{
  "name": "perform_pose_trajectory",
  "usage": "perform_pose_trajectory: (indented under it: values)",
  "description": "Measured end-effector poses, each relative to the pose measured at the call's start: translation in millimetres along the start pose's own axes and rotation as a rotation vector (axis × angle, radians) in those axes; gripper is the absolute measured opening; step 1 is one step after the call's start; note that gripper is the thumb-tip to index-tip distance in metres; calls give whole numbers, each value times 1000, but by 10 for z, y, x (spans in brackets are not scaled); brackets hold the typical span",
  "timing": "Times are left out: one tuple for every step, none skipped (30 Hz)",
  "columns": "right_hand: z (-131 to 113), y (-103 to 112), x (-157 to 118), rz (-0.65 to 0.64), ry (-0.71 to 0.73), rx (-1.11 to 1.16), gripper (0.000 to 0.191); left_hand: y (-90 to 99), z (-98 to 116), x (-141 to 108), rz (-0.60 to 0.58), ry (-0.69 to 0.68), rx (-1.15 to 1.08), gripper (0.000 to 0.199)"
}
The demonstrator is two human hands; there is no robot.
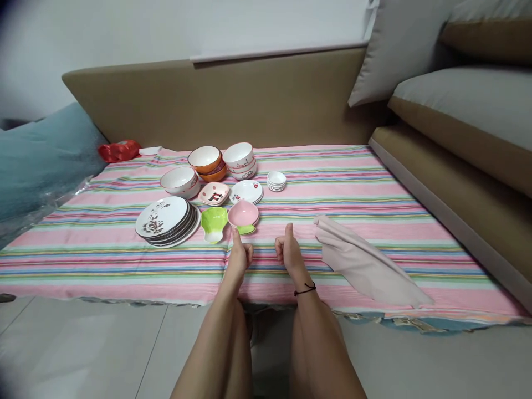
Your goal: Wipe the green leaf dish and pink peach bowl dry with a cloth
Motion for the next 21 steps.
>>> perform_pose_trajectory:
  values:
    - [-2, 0, -11, 1, -3, -1, 80, -10, 8, -13, -10, 9, -33, 75]
    - [-4, -2, -22, 0, -2, 1, 80, -22, 19, -28, -27, 9, -65, 74]
    - [-4, -4, -31, -3, 2, 3, 81, -34, 31, -42, -51, 2, -89, 74]
    - [-4, -8, -40, -6, 8, 8, 81, -43, 45, -56, -74, -8, -111, 74]
    - [-4, -12, -48, -12, 16, 15, 81, -50, 59, -69, -94, -12, -133, 74]
    - [-2, -16, -56, -22, 21, 25, 80, -53, 75, -83, -113, -8, -154, 74]
    - [0, -21, -64, -39, 23, 37, 79, -51, 90, -97, -130, 8, -174, 73]
    - [4, -25, -73, -58, 19, 50, 77, -45, 105, -111, -147, 32, -195, 72]
    - [9, -28, -82, -79, 12, 60, 76, -34, 117, -127, -164, 63, -215, 72]
    - [15, -28, -91, -97, 4, 69, 75, -21, 127, -143, -184, 101, -234, 71]
    - [22, -26, -102, -110, -2, 74, 75, -6, 133, -160, -211, 141, -252, 71]
    - [28, -21, -113, -116, -6, 75, 74, 10, 135, -177, -245, 179, -273, 71]
    - [34, -14, -125, -117, -10, 75, 74, 25, 132, -192, -283, 213, -296, 71]
    - [38, -7, -137, -118, -13, 74, 73, 39, 125, -206, -322, 242, -320, 70]
    - [40, 1, -150, -119, -15, 76, 73, 51, 116, -218, -358, 264, -340, 70]
    - [39, 7, -162, -123, -14, 83, 73, 60, 106, -225, -387, 277, -358, 70]
    - [36, 12, -174, -130, -12, 91, 72, 67, 95, -230, -406, 283, -368, 71]
    - [32, 16, -184, -136, -11, 101, 72, 70, 86, -232, -417, 286, -373, 71]
    - [28, 18, -192, -141, -10, 109, 72, 71, 79, -232, -422, 286, -373, 71]
    - [24, 20, -199, -143, -10, 115, 72, 70, 75, -231, -423, 285, -372, 72]
    - [21, 22, -202, -146, -12, 118, 72, 67, 73, -230, -421, 284, -374, 72]
Point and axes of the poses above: each hand's wrist, its own x-axis towards the middle knuckle, its own y-axis out of the back of the hand, z = x × y, the point moved 1 cm from there along x, towards the middle knuckle, and after that the axes turned 9 degrees about z, right-handed, at the moved point
